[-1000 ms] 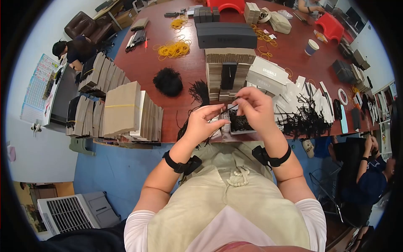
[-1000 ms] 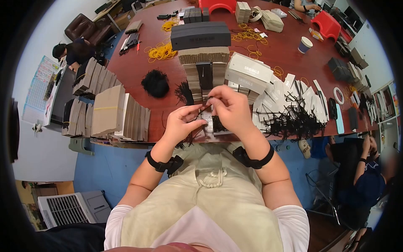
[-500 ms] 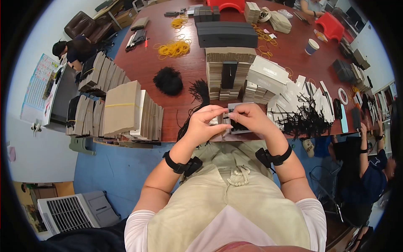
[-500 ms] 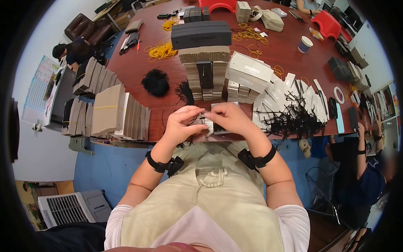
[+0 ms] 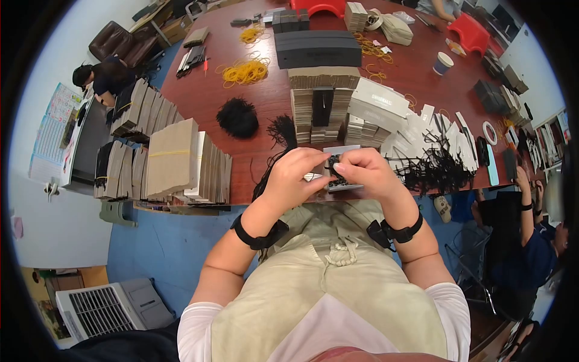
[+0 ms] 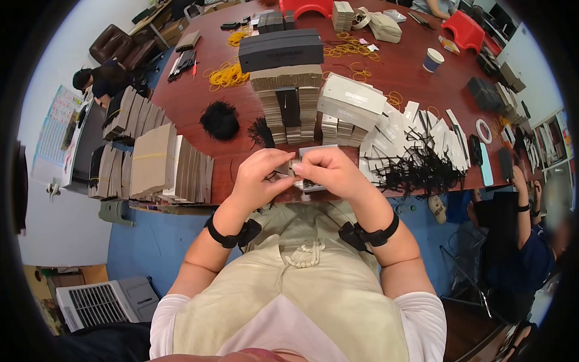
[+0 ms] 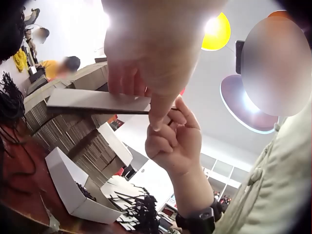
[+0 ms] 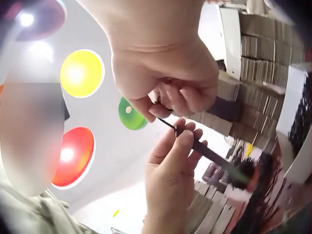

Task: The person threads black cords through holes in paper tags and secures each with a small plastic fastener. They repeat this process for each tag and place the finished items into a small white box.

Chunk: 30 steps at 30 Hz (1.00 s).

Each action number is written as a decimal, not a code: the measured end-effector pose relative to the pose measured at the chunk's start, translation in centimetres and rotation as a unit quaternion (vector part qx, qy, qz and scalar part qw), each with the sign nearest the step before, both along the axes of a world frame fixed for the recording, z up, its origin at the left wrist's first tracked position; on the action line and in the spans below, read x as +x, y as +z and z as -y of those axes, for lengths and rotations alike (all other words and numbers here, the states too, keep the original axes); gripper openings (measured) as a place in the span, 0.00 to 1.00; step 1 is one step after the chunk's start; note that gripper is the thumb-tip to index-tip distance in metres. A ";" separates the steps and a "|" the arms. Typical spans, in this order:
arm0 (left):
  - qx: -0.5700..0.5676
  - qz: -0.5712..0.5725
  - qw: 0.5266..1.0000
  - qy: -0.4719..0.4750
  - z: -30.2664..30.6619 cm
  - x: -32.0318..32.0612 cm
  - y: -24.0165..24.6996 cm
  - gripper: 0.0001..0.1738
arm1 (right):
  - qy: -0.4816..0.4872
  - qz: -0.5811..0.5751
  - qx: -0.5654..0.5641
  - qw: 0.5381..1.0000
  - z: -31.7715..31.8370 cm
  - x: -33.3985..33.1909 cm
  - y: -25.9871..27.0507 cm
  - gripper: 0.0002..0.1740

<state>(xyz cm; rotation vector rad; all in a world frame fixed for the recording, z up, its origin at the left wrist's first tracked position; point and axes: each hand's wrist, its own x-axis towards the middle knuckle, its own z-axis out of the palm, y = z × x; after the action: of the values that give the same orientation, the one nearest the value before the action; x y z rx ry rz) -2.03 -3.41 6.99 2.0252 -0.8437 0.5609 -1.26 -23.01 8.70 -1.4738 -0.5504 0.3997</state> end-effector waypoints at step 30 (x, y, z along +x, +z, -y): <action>0.242 -0.139 0.955 0.105 -0.2 -1.2 -8.4 0.06 | -0.620 0.316 -0.323 0.641 12.1 -0.9 -1.3 0.04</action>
<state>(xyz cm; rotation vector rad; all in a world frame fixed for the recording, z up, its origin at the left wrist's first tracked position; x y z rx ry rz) -3.25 -3.18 -1.42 2.5880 -0.6390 0.1769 -2.20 -35.10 7.41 -2.3113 0.2454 -1.1937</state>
